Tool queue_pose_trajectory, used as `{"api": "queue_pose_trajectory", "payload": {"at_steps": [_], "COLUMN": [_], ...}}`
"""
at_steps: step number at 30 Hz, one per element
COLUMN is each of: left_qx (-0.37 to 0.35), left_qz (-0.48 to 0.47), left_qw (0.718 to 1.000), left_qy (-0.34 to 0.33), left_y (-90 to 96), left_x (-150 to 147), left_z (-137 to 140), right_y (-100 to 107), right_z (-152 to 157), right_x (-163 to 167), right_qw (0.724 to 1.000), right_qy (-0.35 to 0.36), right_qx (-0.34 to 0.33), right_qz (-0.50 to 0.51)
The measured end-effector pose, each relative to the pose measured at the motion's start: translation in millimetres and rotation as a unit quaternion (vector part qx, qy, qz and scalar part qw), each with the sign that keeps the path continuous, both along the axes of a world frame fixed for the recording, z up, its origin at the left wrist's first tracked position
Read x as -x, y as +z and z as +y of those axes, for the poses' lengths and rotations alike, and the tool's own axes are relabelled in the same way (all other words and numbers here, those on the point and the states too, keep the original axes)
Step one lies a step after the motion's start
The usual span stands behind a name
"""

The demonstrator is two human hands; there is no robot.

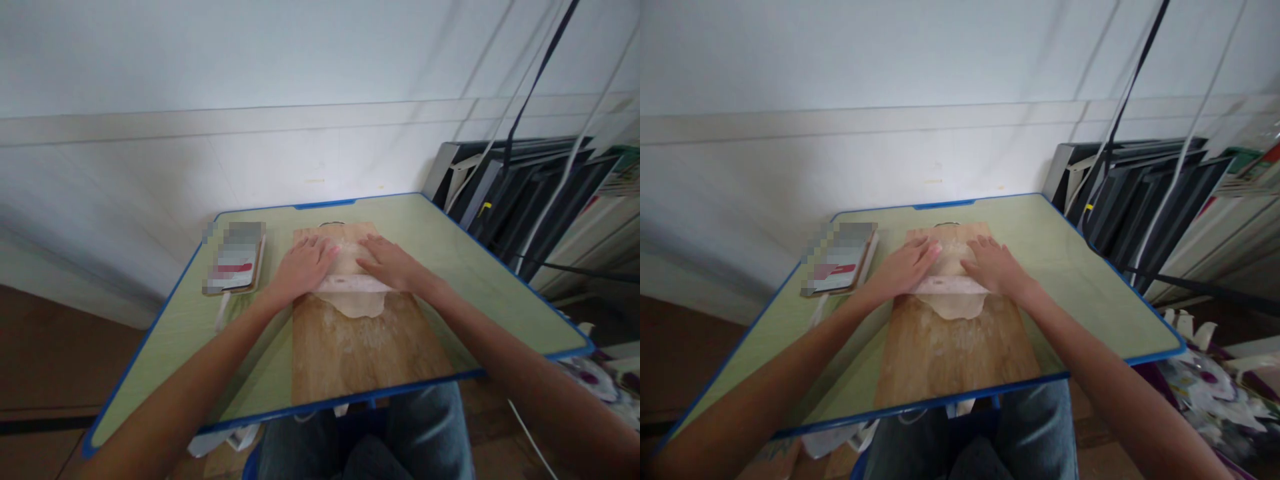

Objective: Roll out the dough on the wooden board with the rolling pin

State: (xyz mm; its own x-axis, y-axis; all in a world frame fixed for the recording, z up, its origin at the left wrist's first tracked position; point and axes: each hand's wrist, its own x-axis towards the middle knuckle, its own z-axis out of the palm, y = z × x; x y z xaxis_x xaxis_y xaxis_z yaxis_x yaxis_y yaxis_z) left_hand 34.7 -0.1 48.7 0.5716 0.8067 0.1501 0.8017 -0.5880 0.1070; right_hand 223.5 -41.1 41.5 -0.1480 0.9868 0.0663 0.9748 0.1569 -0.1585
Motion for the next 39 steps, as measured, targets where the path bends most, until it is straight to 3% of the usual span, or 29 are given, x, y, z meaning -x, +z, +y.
{"api": "queue_pose_trajectory", "payload": {"at_steps": [3,11,14,20,28,36,39], "left_qx": [-0.001,0.002,0.005,0.044,0.006,0.039,0.005], "left_qz": [0.001,0.057,0.040,-0.024,0.053,-0.004,0.021], "left_qw": [1.000,0.997,0.998,0.999,0.997,0.999,1.000], "left_qy": [-0.003,-0.055,-0.041,-0.018,-0.063,-0.019,-0.009], "left_y": [0.3,-3.0,-2.1,1.0,-3.2,2.0,1.3], "left_x": [-0.6,18.2,13.7,-1.4,18.3,-0.1,2.3], "left_z": [3.4,-53.7,-40.0,7.8,-44.4,4.8,-3.6], "right_y": [1.0,1.0,0.9,0.3,0.5,1.9,2.2], "right_z": [3.8,-56.1,-42.8,0.3,-45.9,2.7,-6.6], "right_x": [-0.2,13.9,10.2,-0.1,8.3,0.6,2.7], "right_qw": [1.000,0.995,0.996,1.000,0.995,0.999,1.000], "right_qy": [-0.010,0.041,0.041,0.011,0.068,0.021,0.017], "right_qx": [0.005,-0.074,-0.065,0.021,-0.063,0.019,0.003], "right_qz": [-0.005,-0.056,-0.049,-0.005,-0.042,0.016,-0.003]}}
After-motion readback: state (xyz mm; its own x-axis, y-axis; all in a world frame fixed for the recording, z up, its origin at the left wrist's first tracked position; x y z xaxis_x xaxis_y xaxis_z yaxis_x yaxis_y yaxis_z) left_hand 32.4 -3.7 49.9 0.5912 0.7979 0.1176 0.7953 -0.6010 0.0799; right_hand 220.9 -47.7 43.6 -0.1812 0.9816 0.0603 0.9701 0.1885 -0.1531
